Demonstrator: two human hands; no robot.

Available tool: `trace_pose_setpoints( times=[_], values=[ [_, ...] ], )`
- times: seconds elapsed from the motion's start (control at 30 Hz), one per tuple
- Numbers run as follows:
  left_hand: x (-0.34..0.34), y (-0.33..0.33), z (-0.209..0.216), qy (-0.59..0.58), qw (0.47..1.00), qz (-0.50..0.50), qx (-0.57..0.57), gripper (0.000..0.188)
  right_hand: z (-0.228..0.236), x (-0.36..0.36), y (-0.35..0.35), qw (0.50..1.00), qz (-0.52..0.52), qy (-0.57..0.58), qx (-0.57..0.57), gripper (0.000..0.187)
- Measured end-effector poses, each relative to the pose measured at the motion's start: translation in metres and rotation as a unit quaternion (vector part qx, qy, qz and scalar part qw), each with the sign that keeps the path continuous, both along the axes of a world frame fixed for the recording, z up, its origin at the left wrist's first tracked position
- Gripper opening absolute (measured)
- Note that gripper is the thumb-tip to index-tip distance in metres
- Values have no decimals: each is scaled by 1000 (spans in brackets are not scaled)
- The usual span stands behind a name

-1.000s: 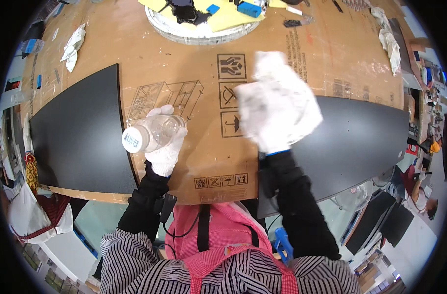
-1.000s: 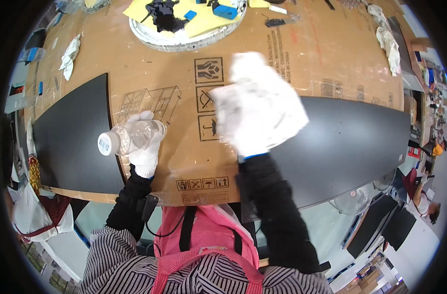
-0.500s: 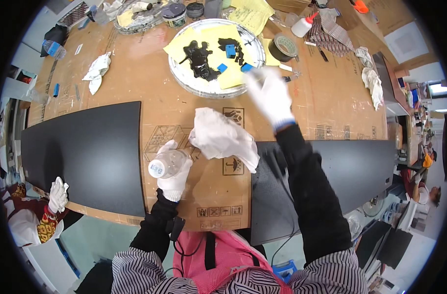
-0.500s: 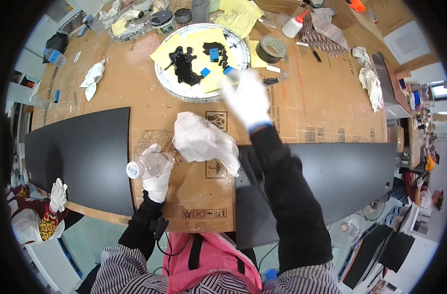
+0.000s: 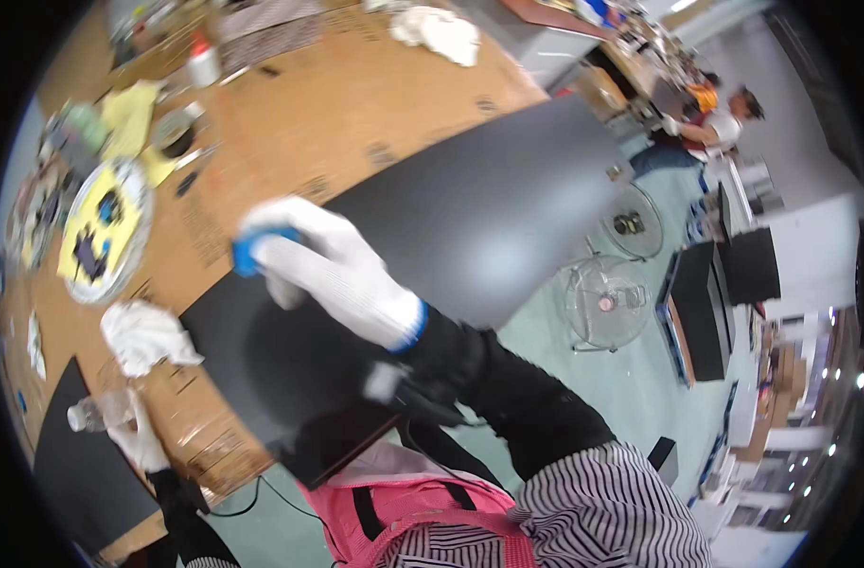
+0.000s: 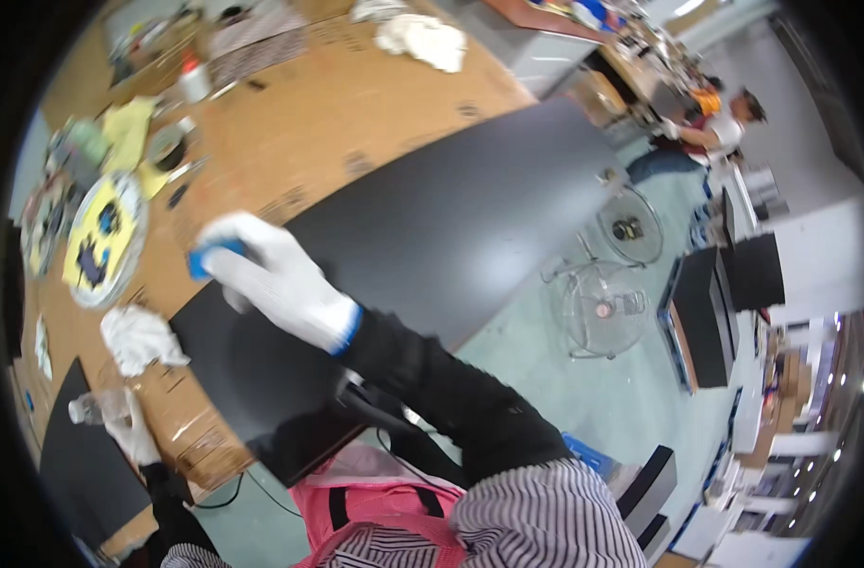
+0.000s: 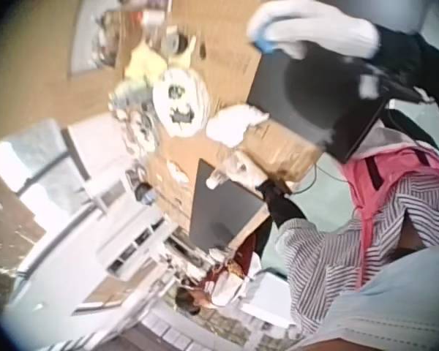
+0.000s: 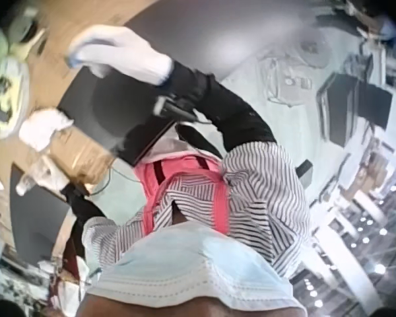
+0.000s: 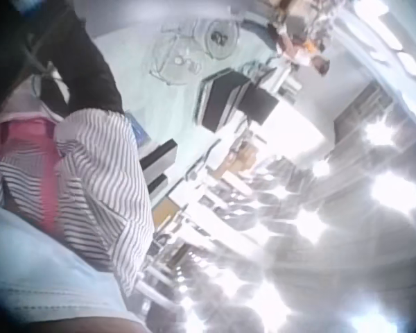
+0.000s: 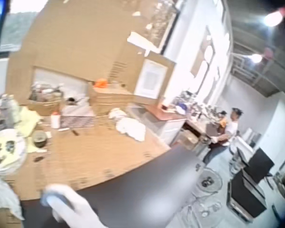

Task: Finishing, wiping, and stacking furniture panels in a manufacturing environment.

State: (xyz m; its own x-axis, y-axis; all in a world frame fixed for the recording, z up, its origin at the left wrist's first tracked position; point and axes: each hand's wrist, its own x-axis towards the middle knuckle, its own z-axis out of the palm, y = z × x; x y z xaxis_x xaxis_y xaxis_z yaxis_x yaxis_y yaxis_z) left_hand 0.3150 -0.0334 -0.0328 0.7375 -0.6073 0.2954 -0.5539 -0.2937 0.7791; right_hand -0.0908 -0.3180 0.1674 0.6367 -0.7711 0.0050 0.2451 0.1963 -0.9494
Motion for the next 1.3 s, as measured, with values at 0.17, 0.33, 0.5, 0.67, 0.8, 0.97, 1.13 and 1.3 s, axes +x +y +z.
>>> trace_pose_setpoints(
  times=[0.17,0.33,0.5,0.67,0.8,0.97,1.13,1.3],
  values=[
    [-97,46,29,-54,945,287,148,65,21,-282,52,958,-230,66,158,35],
    [-237,-52,75,-224,953,174,107,61,-37,-508,17,904,-383,104,158,20],
    [-434,-233,120,100,994,-2,-36,60,-43,-638,-82,850,-512,85,90,21],
    [-621,-385,154,155,968,-199,-7,63,-38,-747,-177,806,-553,212,8,42],
    [-720,-440,142,91,929,-357,31,72,-43,-817,-246,803,-534,266,-5,44],
    [-798,-483,101,155,924,-320,137,53,-83,-882,-325,821,-506,264,-25,50],
    [-828,-512,42,123,962,-171,175,28,-124,-934,-386,808,-455,375,-25,49],
    [-829,-507,1,50,983,-108,137,15,-134,-948,-414,852,-398,340,-11,41]
  ],
)
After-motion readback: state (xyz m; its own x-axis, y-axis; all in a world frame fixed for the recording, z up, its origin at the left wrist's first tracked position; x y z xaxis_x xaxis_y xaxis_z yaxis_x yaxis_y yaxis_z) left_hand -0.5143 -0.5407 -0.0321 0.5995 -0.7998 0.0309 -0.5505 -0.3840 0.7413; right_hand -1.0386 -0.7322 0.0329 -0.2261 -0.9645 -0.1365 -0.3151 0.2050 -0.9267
